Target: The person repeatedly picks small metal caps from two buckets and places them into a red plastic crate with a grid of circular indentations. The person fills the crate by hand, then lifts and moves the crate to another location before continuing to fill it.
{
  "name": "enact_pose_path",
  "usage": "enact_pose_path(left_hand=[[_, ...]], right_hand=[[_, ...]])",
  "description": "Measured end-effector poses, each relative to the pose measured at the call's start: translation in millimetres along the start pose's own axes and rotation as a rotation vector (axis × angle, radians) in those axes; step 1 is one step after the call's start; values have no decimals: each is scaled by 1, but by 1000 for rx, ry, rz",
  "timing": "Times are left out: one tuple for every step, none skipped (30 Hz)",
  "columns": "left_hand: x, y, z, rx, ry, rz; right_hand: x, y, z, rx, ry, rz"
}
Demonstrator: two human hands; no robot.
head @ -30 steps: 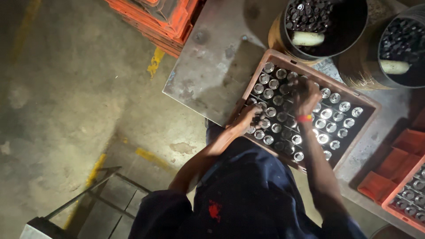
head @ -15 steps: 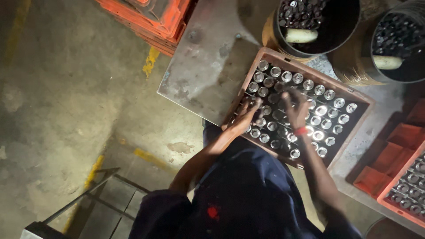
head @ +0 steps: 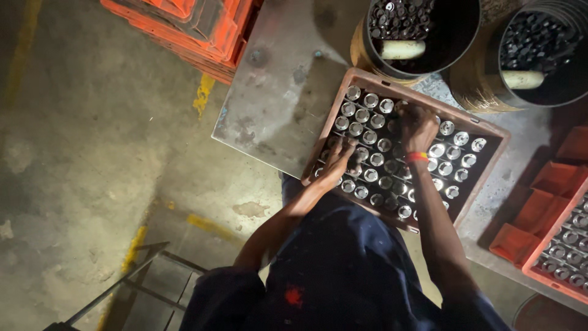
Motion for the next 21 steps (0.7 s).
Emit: enact_pose_path(left_hand=[[0, 0, 2, 27, 162, -7], [2, 0, 0, 3, 126, -33], [4, 0, -1, -22, 89, -57], [6, -1, -3, -47, 51, -80], [8, -1, -4, 42, 84, -21], [10, -2, -5, 128, 116, 42], [11, -3, -6, 213, 145, 107], [13, -4, -8, 252, 133, 166], [14, -4, -11, 291, 119, 224], [15, -5, -13, 333, 104, 279], [16, -7, -15, 312, 86, 257], [16, -9, -17, 292, 69, 236], [16, -12, -19, 267, 49, 217], [17, -14, -20, 245, 67, 201], [17, -17, -20, 221, 87, 186], [17, -19, -18, 195, 107, 175], [17, -20, -16, 207, 142, 150], [18, -20, -13, 218, 179, 124], [18, -19, -10, 226, 215, 99], [19, -19, -7, 217, 219, 103], [19, -18, -5, 209, 223, 106]], right_hand=[[-5, -2, -3, 78, -29, -9], [-9, -4, -4, 154, -59, -17], [-13, -5, -5, 231, -89, -26], [-16, -5, -6, 229, -122, 31], [-18, -5, -7, 229, -158, 90], [-18, -5, -8, 231, -196, 146], [-15, -4, -8, 137, -204, 56], [-8, -3, -7, 42, -210, -33], [-3, -2, -6, -53, -213, -124], [5, -2, -3, -146, -237, -54], [19, -4, 5, -241, -264, 23], [36, -4, 15, -334, -291, 102], [50, -5, 24, -428, -317, 175], [64, -8, 35, -550, -360, 315], [75, -10, 43, -672, -400, 454], [79, -7, 44, -677, -360, 387], [80, -1, 43, -683, -317, 321], [79, 4, 40, -689, -275, 256], [75, 9, 32, -659, -367, 172], [68, 17, 20, -626, -457, 86], [59, 25, 8, -485, -376, -4]])
Point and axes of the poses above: each hand's wrist, its own x-axis away from the middle knuckle, its own y-axis out of the back of the hand, z = x × y, the point moved 1 cm from there along -x, towards the middle knuckle, and after that the axes turned 14 degrees about y, right-handed, at the moved point
